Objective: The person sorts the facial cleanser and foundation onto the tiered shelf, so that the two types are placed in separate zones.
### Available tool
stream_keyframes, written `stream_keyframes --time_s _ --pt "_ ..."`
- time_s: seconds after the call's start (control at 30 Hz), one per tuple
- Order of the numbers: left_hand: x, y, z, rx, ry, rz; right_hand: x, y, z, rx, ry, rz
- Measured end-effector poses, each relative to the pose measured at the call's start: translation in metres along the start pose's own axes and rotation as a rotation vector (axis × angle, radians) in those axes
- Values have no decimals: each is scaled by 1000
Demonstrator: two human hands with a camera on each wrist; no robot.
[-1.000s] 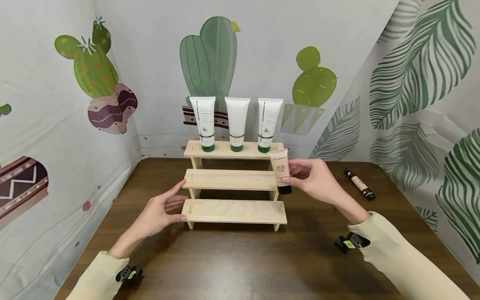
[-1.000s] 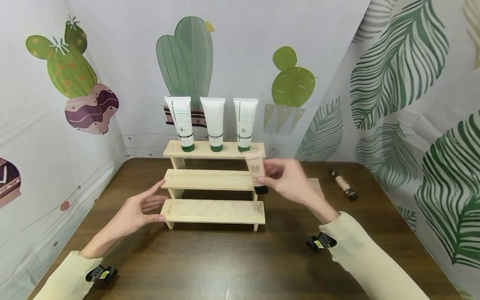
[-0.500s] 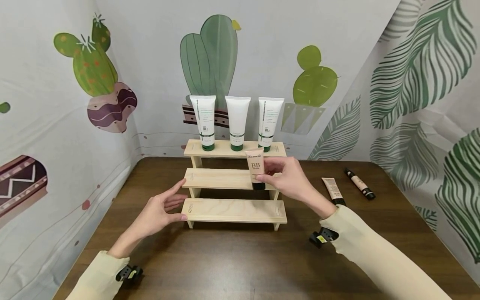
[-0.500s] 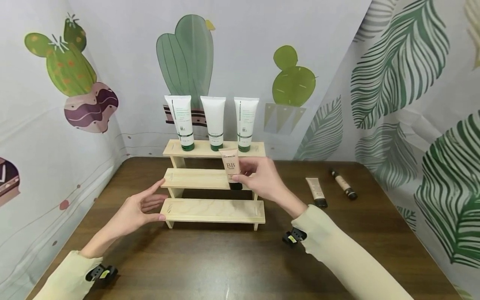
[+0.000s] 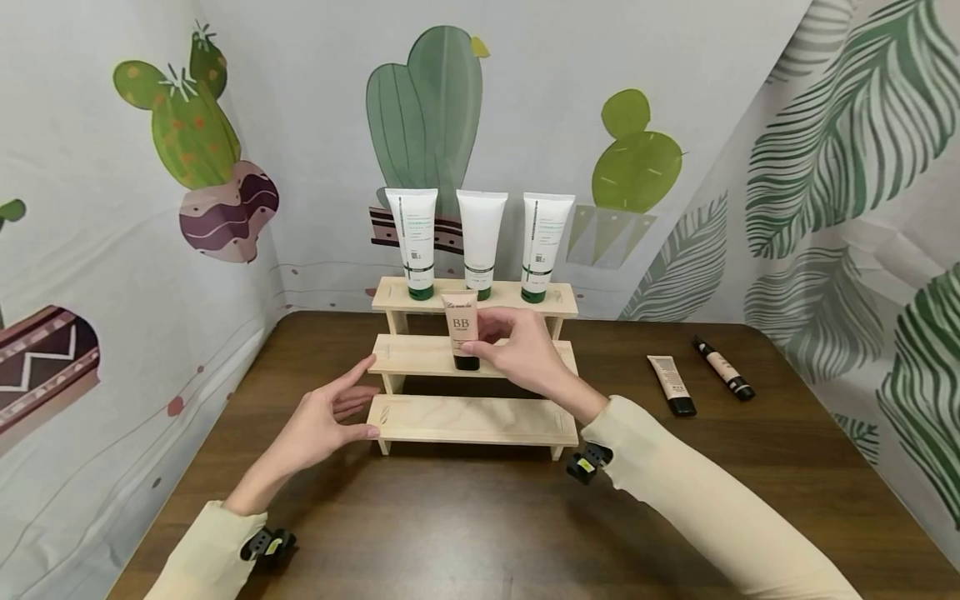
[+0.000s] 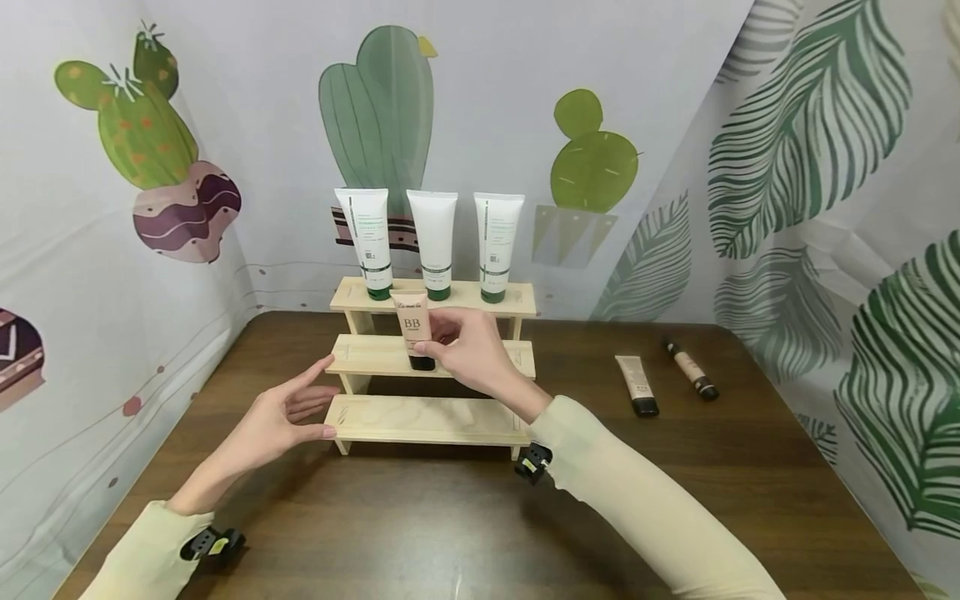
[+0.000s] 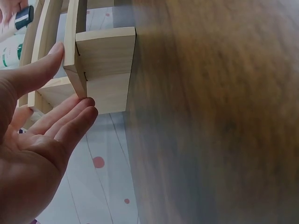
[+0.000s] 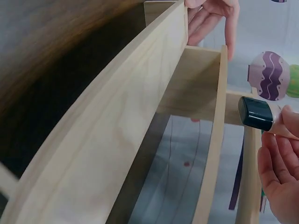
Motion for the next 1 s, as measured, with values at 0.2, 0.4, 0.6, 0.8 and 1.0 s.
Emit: stream_keyframes --time_s 0.2,0.4,0.6,0.8,1.0 --pt "2 -1 0 0 3 0 15 -11 -4 -10 -30 -24" --pt "3 -2 -1 -2 4 5 26 -18 -3 -17 -46 -29" --pt "1 -2 -1 -7 2 7 38 -27 2 -31 -40 -29" --pt "1 -2 0 -11 8 10 48 -33 1 -15 -49 -44" --pt "2 -2 1 -11 13 16 57 -34 -1 -11 -55 -43"
Point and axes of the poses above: each hand's wrist, its own y-axis away from the middle knuckle, its own x-axis out of the palm, z = x × y, the point moved 8 cm from there along -y, towards the middle knuckle
